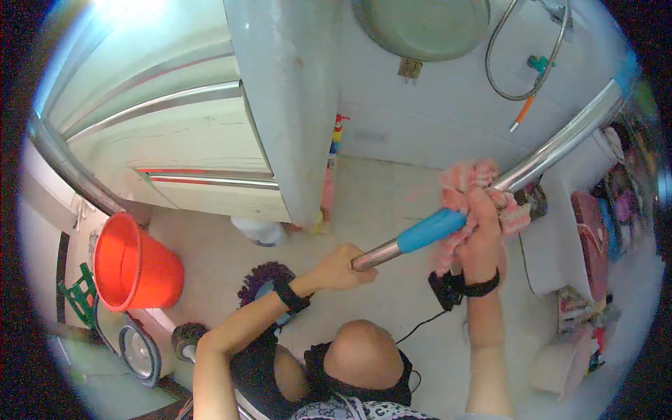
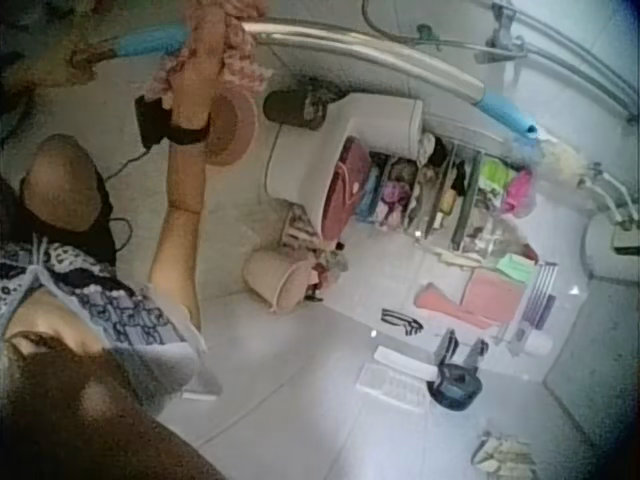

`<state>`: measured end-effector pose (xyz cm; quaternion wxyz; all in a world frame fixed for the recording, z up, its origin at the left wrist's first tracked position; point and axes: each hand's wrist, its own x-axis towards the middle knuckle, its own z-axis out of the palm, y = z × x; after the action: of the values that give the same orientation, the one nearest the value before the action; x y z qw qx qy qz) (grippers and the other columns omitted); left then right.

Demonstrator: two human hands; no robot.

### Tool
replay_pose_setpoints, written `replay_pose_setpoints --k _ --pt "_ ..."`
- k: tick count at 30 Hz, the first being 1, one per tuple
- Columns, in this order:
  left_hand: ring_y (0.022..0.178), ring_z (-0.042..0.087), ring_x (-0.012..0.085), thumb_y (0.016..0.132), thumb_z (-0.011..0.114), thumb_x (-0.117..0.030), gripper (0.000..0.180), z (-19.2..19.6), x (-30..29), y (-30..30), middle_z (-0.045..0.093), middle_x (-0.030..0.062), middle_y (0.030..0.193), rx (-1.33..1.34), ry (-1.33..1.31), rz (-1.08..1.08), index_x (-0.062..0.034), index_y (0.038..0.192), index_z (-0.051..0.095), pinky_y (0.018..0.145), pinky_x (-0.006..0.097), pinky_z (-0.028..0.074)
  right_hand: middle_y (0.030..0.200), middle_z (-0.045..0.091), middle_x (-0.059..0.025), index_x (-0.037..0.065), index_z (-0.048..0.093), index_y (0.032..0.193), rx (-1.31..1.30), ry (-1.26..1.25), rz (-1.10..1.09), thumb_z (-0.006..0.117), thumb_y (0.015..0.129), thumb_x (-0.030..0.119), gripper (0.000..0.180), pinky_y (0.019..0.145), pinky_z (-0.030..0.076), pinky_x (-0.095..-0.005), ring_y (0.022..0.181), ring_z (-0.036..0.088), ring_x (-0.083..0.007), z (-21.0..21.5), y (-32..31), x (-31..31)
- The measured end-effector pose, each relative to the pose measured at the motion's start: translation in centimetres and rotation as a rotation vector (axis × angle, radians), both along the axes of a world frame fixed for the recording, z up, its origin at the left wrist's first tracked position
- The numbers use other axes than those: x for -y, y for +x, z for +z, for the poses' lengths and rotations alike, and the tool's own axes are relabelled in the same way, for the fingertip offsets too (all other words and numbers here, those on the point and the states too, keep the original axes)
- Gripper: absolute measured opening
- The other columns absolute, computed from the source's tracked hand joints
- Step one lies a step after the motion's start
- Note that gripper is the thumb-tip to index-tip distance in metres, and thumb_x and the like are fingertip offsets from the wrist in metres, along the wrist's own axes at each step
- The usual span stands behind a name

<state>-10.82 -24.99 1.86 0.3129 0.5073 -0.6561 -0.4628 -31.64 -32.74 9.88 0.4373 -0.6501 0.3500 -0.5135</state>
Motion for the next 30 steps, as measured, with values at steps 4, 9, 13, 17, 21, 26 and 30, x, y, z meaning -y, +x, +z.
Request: replay_pose_setpoints --k 4,9,13,17,21,26,30 --pt "0.045 0.035 0.0076 0.069 0.062 -0.019 0.029 -0.6 -0.3 1.8 0.036 -0.0007 0.047 0.103 0.024 -0.114 -0.0027 0.053 0.043 0.043 0.029 0.031 0.089 0.052 -0.0039 0.003 0.050 0.094 0.481 0.095 0.340 0.048 0.083 0.011 0.013 0.072 0.043 -0.0297 0.085 0.051 -0.0179 0.0 4.1 -1.6" --pt "0.075 0.050 0.0142 0.068 0.065 -0.017 0.025 -2.5 0.0 0.3 0.053 0.0054 0.085 -0.343 0.039 -0.128 -0.0039 0.085 0.053 0.070 0.028 0.041 0.118 0.048 -0.0138 0.002 0.047 0.114 -0.358 -0.330 0.464 0.040 0.086 0.013 0.031 0.089 0.040 -0.0376 0.109 0.046 -0.0237 -9.4 1.1 -1.5" --pt "0.089 0.055 0.0186 0.066 0.066 -0.014 0.049 -4.0 0.5 0.6 0.057 0.0063 0.101 -0.011 -0.086 -0.147 -0.0069 0.111 0.048 0.082 0.030 0.043 0.109 0.044 -0.0086 0.003 0.045 0.103 0.009 0.069 0.555 0.048 0.082 0.021 0.027 0.087 0.039 -0.0370 0.100 0.046 -0.0199 -11.5 5.1 -4.4" --pt "0.080 0.053 0.0199 0.067 0.065 -0.019 0.033 -6.3 0.3 1.1 0.057 0.0097 0.090 0.072 -0.228 -0.008 -0.0052 0.095 0.055 0.074 0.031 0.042 0.094 0.042 -0.0037 0.005 0.042 0.096 0.174 -0.015 0.324 0.056 0.079 0.028 0.032 0.084 0.039 -0.0364 0.090 0.046 -0.0172 -7.7 7.2 -5.1" --pt "0.052 0.049 0.0215 0.068 0.062 -0.024 0.022 0.0 -0.5 0.2 0.053 0.0142 0.059 0.008 -0.081 0.019 -0.0026 0.068 0.058 0.052 0.035 0.040 0.104 0.048 -0.0077 0.011 0.047 0.105 0.714 0.078 0.657 0.047 0.082 0.025 0.027 0.095 0.030 -0.0383 0.098 0.046 -0.0164 -3.1 6.1 -2.3" --pt "0.046 0.042 0.0154 0.068 0.063 -0.023 0.027 1.9 -1.2 -0.1 0.043 0.0076 0.047 0.037 0.019 0.088 -0.0006 0.058 0.050 0.046 0.033 0.035 0.087 0.045 -0.0035 0.009 0.046 0.090 0.103 0.304 0.290 0.043 0.088 0.029 0.020 0.069 0.037 -0.0252 0.079 0.044 -0.0110 0.2 3.1 -2.2" --pt "0.063 0.051 0.0151 0.069 0.067 -0.023 0.026 -2.9 0.6 0.5 0.054 0.0066 0.069 -0.137 -0.227 0.039 -0.0026 0.079 0.055 0.059 0.030 0.042 0.083 0.046 -0.0023 0.006 0.049 0.094 0.096 0.265 0.155 0.043 0.088 0.027 0.022 0.071 0.037 -0.0232 0.078 0.046 -0.0110 -7.9 4.6 -2.5"
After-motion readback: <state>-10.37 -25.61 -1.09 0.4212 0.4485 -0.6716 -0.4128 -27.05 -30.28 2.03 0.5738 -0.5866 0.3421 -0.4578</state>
